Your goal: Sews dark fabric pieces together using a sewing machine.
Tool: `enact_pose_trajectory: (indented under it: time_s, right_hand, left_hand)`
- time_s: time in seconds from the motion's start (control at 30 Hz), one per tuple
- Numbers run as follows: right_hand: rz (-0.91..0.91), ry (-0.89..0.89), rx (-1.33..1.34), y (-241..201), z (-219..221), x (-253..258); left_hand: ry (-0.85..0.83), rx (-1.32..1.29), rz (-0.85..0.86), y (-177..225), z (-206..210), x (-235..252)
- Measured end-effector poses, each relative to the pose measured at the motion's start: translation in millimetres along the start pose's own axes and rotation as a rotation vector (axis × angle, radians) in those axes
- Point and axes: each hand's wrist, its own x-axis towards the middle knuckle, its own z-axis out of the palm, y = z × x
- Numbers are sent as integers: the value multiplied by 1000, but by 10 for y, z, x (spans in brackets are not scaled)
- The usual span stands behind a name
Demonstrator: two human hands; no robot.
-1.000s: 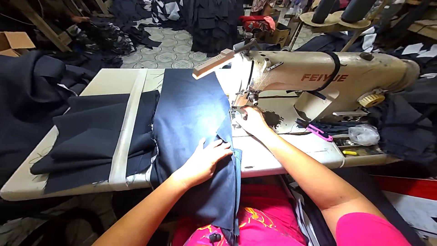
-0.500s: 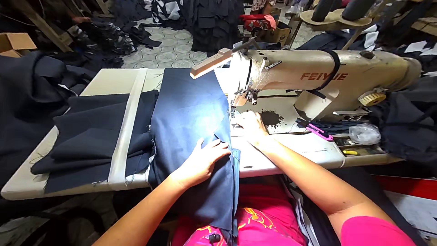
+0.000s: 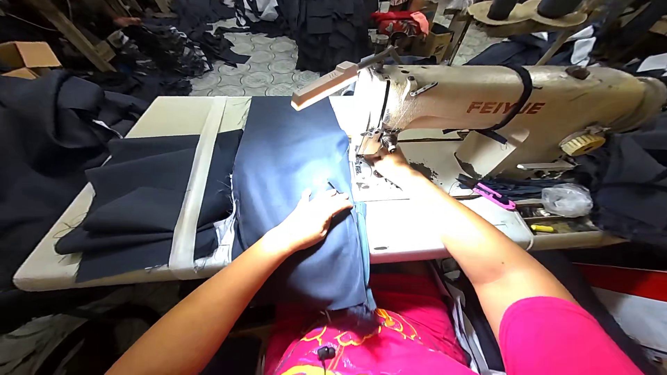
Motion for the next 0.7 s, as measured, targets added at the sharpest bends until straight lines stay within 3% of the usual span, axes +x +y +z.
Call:
enact_pose_trajectory:
  time_s: [0.13,0.37,0.47,0.6,0.7]
  right_hand:
    - [139,109,108,-65,-297,-115]
    - [-351,260,-82,-193,53,-1223]
    - [-370,258,-114,-187,228,-1497]
    - [-372,173,-152,-166,331,-1565]
    - [-378,169,-154,-199,349,-1591]
  left_hand:
    - [5,17,-20,-128,-11,136]
    - [-82,60,-10,-34,-168,290]
    - [-73,140,81,5,-219,344]
    - [157,157,374,-25,-155,384]
    - [149,115,439,22,-92,367]
